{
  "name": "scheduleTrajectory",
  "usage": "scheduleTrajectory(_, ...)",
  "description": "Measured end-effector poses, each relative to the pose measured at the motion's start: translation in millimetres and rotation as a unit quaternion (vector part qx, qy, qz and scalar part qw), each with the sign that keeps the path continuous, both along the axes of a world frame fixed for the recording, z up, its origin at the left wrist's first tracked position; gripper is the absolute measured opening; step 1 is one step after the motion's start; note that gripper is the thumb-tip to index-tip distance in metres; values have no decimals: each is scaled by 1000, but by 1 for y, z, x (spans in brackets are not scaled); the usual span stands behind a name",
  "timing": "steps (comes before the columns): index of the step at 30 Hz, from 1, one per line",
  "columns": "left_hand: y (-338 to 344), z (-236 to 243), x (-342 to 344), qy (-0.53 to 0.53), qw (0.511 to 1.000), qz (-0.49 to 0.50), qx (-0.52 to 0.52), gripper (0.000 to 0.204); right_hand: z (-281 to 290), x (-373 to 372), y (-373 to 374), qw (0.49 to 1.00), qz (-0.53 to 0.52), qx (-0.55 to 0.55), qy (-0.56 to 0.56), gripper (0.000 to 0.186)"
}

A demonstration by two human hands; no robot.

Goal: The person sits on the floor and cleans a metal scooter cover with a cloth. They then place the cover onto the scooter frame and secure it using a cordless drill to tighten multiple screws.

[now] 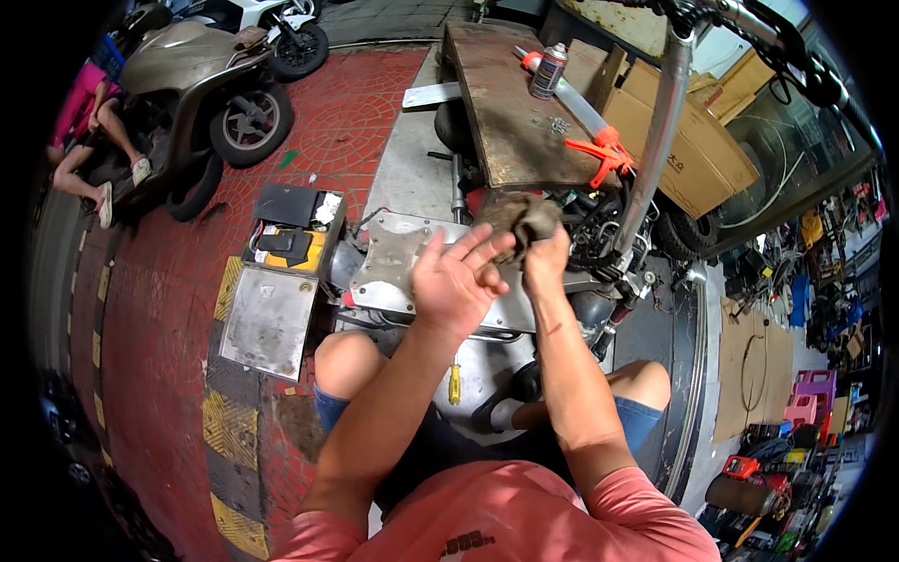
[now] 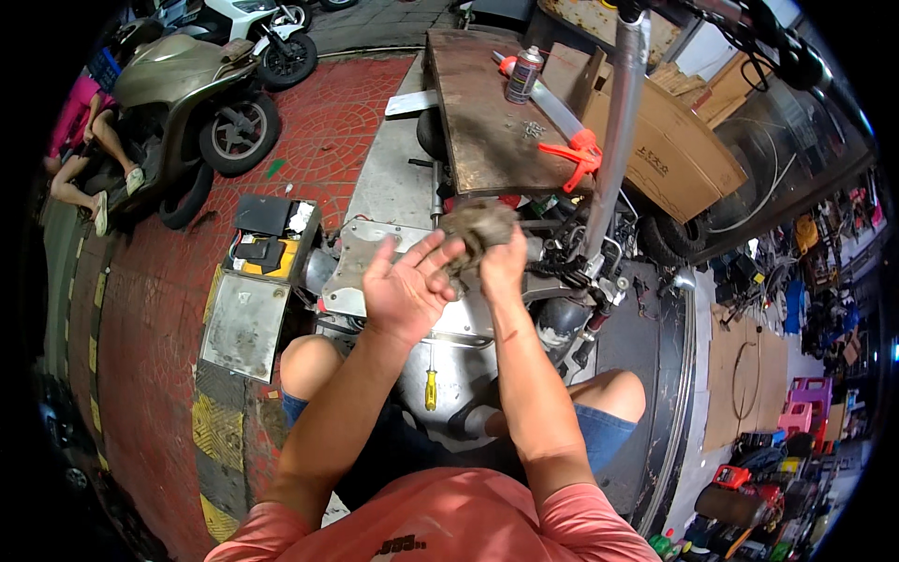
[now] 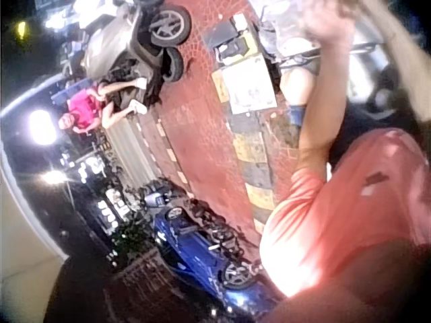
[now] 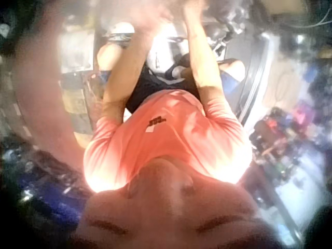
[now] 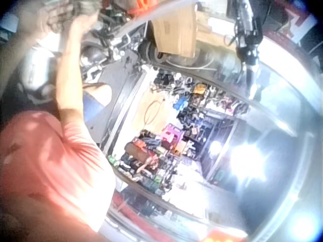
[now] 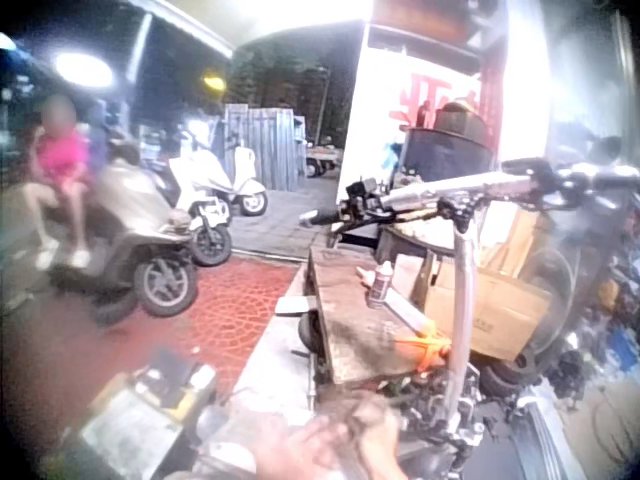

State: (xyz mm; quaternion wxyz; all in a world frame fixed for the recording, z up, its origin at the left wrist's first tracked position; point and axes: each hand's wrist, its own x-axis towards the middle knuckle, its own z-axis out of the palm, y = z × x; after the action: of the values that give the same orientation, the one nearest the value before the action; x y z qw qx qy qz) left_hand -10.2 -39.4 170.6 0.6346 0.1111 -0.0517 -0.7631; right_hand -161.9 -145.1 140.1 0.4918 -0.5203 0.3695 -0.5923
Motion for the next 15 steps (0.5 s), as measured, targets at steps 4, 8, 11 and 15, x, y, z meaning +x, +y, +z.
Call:
scheduleTrajectory(4,-21,-59,-8,-624,777,73,51,50,12,-12,-40,999,-30,4,-34,34)
scheduleTrajectory(8,-49,-122,5,-928,356,73,-80,52,35,20,-62,992,17,-98,81,31)
scheduleTrajectory(11,-63,-145,21,-955,274,31,-109,70,25,43,-67,973,-3,-118,196,45)
scheduleTrajectory(15,-61,-155,26,-963,246,64,-92,77,-30,58,-77,952,-43,-73,293,48)
